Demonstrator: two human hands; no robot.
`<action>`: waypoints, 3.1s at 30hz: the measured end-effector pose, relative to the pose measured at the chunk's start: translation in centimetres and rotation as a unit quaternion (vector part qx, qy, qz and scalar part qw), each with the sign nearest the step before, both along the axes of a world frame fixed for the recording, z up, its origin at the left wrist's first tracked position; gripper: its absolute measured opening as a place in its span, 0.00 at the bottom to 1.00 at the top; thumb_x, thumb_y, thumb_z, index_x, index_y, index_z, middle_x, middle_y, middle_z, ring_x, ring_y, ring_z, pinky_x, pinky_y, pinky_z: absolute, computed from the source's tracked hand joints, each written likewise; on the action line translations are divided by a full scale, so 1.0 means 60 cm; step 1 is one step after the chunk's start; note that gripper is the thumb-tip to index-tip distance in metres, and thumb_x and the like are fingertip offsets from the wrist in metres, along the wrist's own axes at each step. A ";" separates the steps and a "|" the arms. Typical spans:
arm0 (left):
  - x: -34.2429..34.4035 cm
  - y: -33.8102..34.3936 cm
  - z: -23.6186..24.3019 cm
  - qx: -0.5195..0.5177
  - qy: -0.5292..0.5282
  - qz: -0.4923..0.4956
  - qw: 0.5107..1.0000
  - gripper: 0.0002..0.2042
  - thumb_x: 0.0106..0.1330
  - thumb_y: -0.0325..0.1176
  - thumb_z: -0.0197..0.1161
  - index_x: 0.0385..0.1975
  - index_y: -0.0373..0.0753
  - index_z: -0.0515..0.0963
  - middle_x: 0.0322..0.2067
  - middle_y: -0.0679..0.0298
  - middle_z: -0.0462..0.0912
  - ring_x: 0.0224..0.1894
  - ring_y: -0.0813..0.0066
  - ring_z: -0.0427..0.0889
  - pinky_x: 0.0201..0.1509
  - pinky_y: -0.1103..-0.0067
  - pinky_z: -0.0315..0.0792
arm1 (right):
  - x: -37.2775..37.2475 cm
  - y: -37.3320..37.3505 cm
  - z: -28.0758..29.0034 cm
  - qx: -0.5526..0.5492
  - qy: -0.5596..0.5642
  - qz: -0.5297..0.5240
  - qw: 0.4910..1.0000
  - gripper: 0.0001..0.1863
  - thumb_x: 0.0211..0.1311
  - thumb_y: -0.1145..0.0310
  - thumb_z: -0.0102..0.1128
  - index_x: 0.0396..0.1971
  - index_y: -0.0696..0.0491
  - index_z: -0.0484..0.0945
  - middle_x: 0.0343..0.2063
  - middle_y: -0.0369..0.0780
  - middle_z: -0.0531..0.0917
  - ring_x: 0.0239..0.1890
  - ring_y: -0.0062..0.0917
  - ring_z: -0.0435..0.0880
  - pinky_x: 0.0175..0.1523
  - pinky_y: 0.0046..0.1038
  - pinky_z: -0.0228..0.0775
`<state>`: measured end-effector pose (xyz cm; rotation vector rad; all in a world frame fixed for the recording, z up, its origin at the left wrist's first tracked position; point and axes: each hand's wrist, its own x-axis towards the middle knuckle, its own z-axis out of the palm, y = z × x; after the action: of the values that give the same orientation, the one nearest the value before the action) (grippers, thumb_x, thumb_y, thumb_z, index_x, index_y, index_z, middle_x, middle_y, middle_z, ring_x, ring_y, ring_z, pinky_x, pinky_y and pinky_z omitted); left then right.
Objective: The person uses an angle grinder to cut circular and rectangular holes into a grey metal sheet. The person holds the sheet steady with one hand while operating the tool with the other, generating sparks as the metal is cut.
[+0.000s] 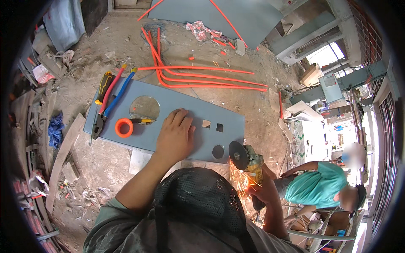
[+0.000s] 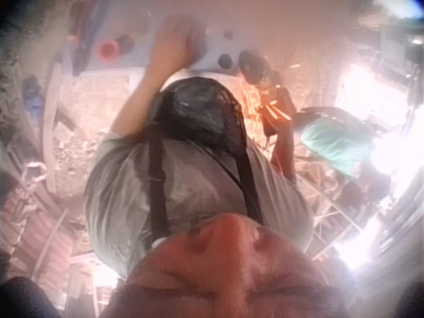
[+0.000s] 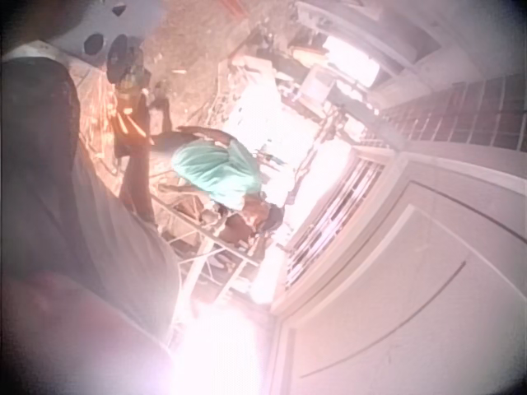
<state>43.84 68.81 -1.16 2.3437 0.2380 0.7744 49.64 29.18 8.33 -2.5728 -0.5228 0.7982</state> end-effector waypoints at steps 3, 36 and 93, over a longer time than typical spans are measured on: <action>-0.001 -0.003 0.000 0.007 -0.003 0.005 1.000 0.14 0.69 0.28 0.71 0.53 0.33 0.83 0.62 0.47 0.82 0.70 0.42 0.78 0.74 0.55 0.73 | 0.005 -0.006 0.002 -0.099 0.032 0.058 0.993 0.35 0.57 0.74 0.83 0.66 0.54 0.78 0.48 0.42 0.91 0.43 0.31 0.93 0.47 0.36 0.84; 0.025 -0.022 -0.008 0.034 -0.024 0.097 0.994 0.06 0.73 0.27 0.66 0.44 0.33 0.84 0.54 0.50 0.88 0.59 0.45 0.83 0.67 0.57 0.77 | 0.172 -0.034 0.006 0.288 0.112 -0.088 0.947 0.34 0.47 0.75 0.84 0.56 0.59 0.79 0.37 0.38 0.88 0.37 0.25 0.89 0.46 0.31 0.84; 0.018 -0.386 -0.075 -0.368 -0.094 0.516 0.768 0.42 0.79 0.51 0.69 0.84 0.33 0.62 0.78 0.39 0.72 0.79 0.47 0.74 0.78 0.61 0.74 | 0.570 0.023 -0.018 0.168 0.316 0.413 0.838 0.47 0.41 0.71 0.86 0.68 0.57 0.75 0.50 0.38 0.86 0.50 0.28 0.87 0.61 0.35 0.80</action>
<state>44.95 45.63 -5.65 1.2252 1.5163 1.1070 83.85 30.58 7.23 -1.5423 -1.4108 1.5682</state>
